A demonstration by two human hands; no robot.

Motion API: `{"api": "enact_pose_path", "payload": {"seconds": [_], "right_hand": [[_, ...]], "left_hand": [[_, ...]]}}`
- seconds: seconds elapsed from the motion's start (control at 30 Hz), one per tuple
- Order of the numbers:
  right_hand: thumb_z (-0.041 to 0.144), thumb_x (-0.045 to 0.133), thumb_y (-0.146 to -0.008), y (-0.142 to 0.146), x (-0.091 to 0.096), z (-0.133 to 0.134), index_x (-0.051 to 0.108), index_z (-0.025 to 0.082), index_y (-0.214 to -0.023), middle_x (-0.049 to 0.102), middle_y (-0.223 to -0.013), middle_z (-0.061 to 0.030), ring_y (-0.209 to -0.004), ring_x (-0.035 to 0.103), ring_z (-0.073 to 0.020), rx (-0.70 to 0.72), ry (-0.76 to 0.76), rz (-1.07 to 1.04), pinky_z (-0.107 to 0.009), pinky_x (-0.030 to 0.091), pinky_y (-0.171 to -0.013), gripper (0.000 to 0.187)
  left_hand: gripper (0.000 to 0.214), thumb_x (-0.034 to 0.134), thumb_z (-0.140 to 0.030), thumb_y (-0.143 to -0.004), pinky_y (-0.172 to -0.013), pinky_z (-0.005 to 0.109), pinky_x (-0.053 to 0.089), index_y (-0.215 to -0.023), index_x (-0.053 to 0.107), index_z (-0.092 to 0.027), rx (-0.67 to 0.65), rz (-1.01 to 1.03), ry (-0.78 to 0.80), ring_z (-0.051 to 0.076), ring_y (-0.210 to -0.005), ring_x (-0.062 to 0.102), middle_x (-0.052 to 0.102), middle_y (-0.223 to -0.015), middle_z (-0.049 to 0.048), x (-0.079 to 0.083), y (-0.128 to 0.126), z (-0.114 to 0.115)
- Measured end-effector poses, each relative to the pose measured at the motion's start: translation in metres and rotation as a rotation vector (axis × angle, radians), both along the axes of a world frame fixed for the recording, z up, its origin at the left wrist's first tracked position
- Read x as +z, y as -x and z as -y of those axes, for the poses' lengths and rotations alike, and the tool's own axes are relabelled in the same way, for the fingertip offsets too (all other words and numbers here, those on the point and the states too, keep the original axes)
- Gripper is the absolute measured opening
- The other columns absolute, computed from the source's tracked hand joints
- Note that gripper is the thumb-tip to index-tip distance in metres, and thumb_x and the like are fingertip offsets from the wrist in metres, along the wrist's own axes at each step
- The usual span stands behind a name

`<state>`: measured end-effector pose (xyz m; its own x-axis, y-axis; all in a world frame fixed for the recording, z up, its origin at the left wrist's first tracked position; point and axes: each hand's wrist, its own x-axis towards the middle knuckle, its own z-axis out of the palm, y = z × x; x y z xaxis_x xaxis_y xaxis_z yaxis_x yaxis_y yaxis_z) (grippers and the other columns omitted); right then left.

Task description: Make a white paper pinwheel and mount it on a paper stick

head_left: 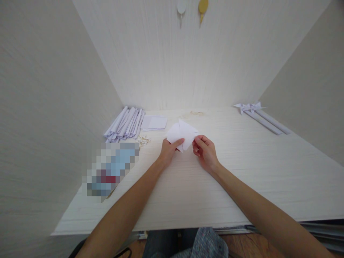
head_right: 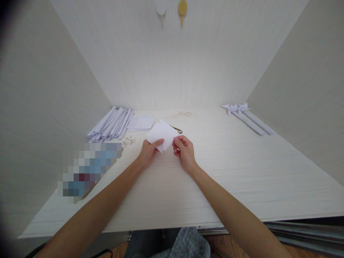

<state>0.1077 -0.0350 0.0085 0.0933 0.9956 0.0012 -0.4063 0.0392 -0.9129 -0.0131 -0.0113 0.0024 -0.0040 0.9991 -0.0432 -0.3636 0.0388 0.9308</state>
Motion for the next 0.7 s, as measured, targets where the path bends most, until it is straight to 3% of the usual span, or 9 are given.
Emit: {"api": "enact_pose_path", "payload": {"seconds": [0.23, 0.7], "right_hand": [[0.046, 0.058, -0.067, 0.0040, -0.0074, 0.0031, 0.052, 0.017, -0.059, 0.047, -0.047, 0.0047, -0.037, 0.033, -0.0043, 0.258, 0.012, 0.235, -0.019, 0.020, -0.035, 0.030], [0.037, 0.059, -0.067, 0.0029, -0.0077, 0.0021, 0.052, 0.017, -0.059, 0.045, -0.042, 0.0070, -0.034, 0.035, -0.0039, 0.288, -0.003, 0.262, -0.020, 0.023, -0.036, 0.022]], "left_hand": [[0.025, 0.071, -0.027, -0.048, -0.047, 0.023, 0.038, -0.062, 0.057, -0.012, 0.050, 0.036, 0.005, 0.010, -0.052, 0.051, 0.059, -0.058, 0.0003, 0.0044, -0.0008, 0.0012], [0.026, 0.071, -0.026, -0.049, -0.044, 0.023, 0.036, -0.064, 0.055, -0.013, 0.052, 0.048, 0.004, 0.009, -0.049, 0.049, 0.058, -0.059, -0.0008, 0.0033, -0.0008, 0.0003]]}}
